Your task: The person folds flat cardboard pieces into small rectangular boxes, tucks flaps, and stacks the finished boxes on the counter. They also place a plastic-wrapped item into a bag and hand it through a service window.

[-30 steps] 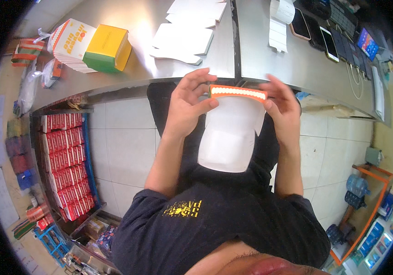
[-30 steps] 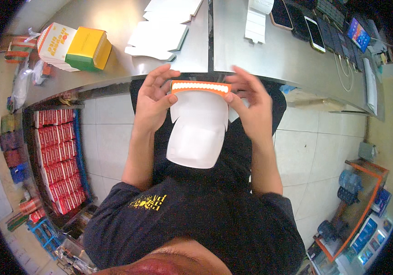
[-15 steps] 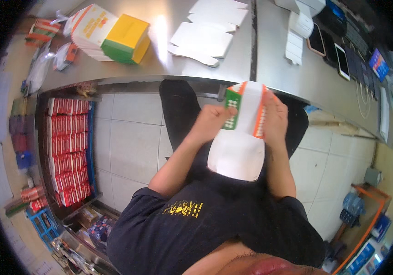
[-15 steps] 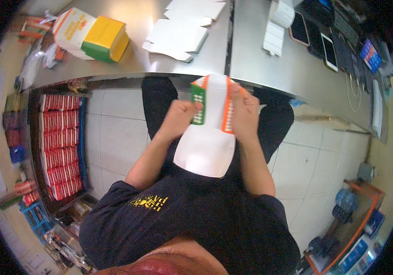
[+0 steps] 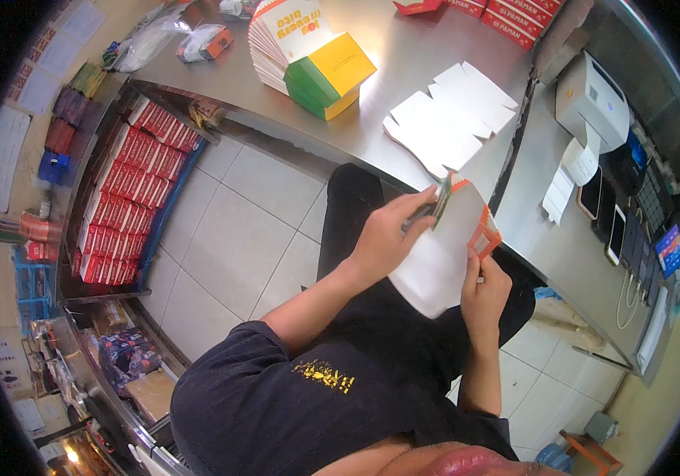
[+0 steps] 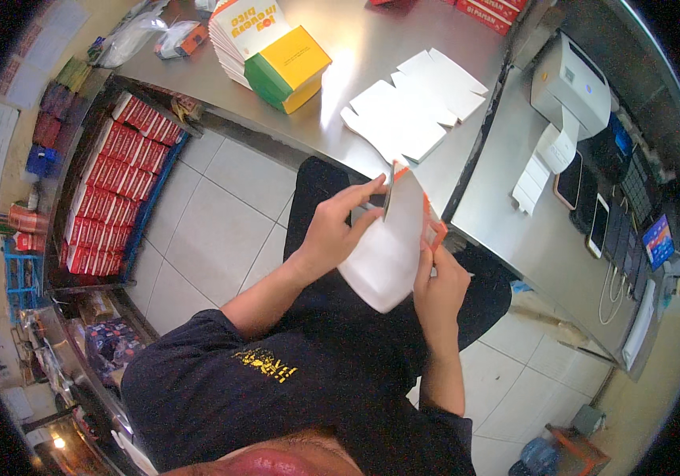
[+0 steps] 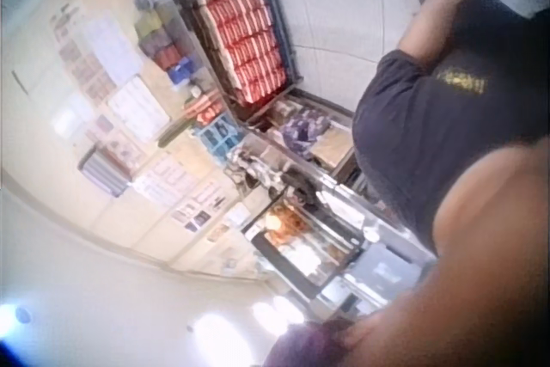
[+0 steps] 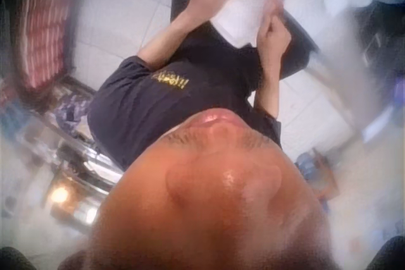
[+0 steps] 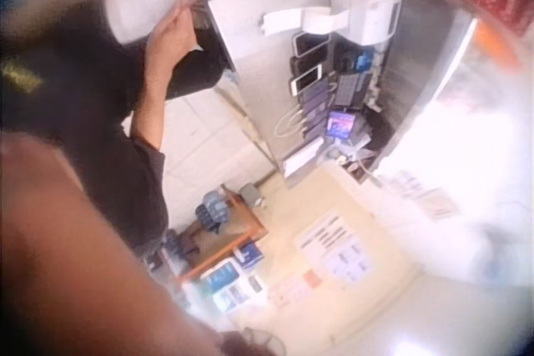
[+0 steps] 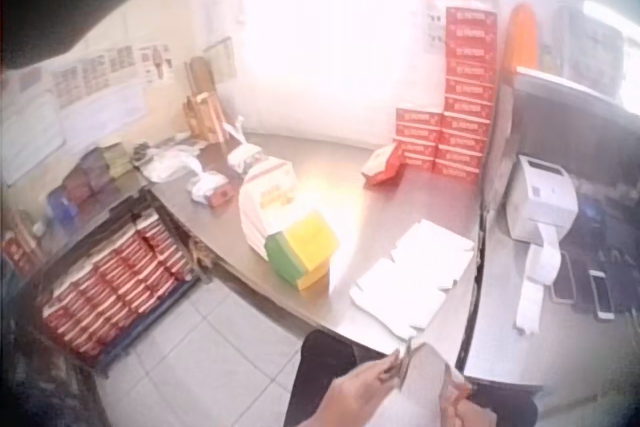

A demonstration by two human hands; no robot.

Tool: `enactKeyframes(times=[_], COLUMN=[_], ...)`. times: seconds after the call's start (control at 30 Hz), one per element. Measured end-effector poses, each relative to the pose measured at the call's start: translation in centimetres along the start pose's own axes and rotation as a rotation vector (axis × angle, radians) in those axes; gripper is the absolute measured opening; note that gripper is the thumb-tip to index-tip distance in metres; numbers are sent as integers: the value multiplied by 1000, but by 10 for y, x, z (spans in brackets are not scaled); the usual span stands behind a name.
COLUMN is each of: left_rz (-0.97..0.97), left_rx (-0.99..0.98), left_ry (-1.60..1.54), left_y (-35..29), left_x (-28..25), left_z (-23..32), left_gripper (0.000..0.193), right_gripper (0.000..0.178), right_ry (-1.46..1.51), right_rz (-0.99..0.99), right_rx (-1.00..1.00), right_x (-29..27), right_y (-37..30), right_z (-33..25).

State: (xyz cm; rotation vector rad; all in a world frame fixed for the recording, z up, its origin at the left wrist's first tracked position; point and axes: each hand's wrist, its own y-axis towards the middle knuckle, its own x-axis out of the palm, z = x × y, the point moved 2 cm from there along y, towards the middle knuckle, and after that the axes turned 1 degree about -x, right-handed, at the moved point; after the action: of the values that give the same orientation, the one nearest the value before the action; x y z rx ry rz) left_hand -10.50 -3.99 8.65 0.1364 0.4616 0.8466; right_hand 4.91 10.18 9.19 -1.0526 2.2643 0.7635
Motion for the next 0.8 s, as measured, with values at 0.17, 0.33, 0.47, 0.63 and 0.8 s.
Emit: enactKeyframes(times=[0.17,0.33,0.47,0.63,0.8], left_rz=[-92,55,-81,-100,-83], left_rx=[59,-490,112,426,425], left_ry=[-134,-1268,-298,254,1107], left_y=[-6,-2,27,95,200], left_x=[0,-33,-77,-122,-216], left_z=[17,-8,10,33,55], left_gripper=[68,39,46,52,75], right_gripper=[44,91,86,58,86], right_ry=[-183,629,815,606,281], right_rz=[-58,-88,-225,77,180], right_rx=[-386,-192,196,-112,-452], right_x=[23,29,54,79,129], right_y=[10,25,49,133,237], right_z=[-47,-19,-20,-83,-141])
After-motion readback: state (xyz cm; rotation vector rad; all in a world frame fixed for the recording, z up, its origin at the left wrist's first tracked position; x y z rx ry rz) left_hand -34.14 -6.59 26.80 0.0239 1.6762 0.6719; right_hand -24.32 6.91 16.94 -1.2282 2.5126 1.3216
